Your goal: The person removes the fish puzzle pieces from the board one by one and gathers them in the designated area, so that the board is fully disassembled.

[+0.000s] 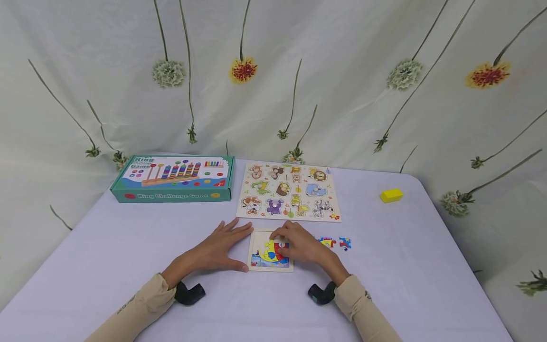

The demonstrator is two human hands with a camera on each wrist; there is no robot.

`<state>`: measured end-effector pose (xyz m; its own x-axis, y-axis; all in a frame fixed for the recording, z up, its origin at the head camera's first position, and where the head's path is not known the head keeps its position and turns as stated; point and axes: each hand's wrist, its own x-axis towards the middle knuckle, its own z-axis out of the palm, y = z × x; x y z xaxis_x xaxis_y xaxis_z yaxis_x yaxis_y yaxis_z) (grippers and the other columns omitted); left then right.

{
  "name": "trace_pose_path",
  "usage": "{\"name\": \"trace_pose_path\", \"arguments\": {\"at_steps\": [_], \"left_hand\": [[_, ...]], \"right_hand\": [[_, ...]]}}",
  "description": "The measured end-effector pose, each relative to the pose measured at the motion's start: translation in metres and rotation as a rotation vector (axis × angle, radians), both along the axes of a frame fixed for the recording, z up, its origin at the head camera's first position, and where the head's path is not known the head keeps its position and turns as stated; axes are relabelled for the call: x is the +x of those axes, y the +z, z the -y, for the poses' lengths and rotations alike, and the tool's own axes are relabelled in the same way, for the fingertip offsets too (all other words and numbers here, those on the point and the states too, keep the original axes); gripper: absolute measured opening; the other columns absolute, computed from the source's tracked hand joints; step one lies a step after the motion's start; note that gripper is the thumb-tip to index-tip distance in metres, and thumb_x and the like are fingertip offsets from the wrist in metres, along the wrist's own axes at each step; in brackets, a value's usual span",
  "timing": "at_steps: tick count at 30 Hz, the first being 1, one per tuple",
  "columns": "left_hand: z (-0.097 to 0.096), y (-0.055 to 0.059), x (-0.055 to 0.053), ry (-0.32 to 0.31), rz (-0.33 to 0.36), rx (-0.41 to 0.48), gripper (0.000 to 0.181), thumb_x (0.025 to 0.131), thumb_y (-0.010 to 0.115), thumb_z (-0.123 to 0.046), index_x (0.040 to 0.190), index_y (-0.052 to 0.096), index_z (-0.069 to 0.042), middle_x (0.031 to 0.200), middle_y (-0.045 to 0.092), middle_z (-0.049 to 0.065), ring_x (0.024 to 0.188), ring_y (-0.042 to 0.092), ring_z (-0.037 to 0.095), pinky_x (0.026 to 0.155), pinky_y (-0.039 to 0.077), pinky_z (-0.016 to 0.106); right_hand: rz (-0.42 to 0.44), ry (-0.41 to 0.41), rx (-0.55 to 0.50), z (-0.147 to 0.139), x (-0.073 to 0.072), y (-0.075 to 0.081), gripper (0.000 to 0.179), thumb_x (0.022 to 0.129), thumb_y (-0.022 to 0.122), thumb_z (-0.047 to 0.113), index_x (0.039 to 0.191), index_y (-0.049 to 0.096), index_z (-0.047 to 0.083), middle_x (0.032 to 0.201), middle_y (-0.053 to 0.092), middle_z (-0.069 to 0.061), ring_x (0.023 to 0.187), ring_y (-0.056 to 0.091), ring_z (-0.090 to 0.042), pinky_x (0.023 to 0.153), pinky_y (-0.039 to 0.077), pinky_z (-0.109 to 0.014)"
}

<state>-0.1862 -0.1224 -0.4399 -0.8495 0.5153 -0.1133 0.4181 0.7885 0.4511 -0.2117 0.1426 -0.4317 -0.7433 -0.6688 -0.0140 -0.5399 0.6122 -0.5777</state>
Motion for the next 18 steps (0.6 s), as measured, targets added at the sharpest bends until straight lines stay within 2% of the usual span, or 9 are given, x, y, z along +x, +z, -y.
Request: {"name": "trace_pose_path", "arguments": {"at_steps": [9, 18], "left_hand": [[0.0011, 0.0000, 0.0005, -0.016, 0.010, 0.005, 0.094, 0.071, 0.076, -0.059, 0.149, 0.037, -0.024, 0.158, 0.024, -0.006, 0.148, 0.002, 0.028, 0.117, -0.004, 0.055], [0.0015, -0.0013, -0.0003, -0.030, 0.018, 0.017, 0.089, 0.071, 0.075, -0.060, 0.147, 0.041, -0.026, 0.156, 0.029, -0.006, 0.148, 0.000, 0.031, 0.116, -0.006, 0.058]], "right_hand": [[0.010, -0.008, -0.006, 0.0007, 0.0001, 0.0007, 0.028, 0.087, 0.067, 0.014, 0.115, 0.066, 0.016, 0.100, 0.053, 0.001, 0.095, 0.046, -0.016, 0.079, 0.043, -0.032], [0.028, -0.014, -0.009, 0.0005, -0.0003, 0.0009, 0.028, 0.087, 0.068, 0.014, 0.115, 0.066, 0.017, 0.102, 0.054, 0.002, 0.096, 0.047, -0.016, 0.080, 0.044, -0.032]]}}
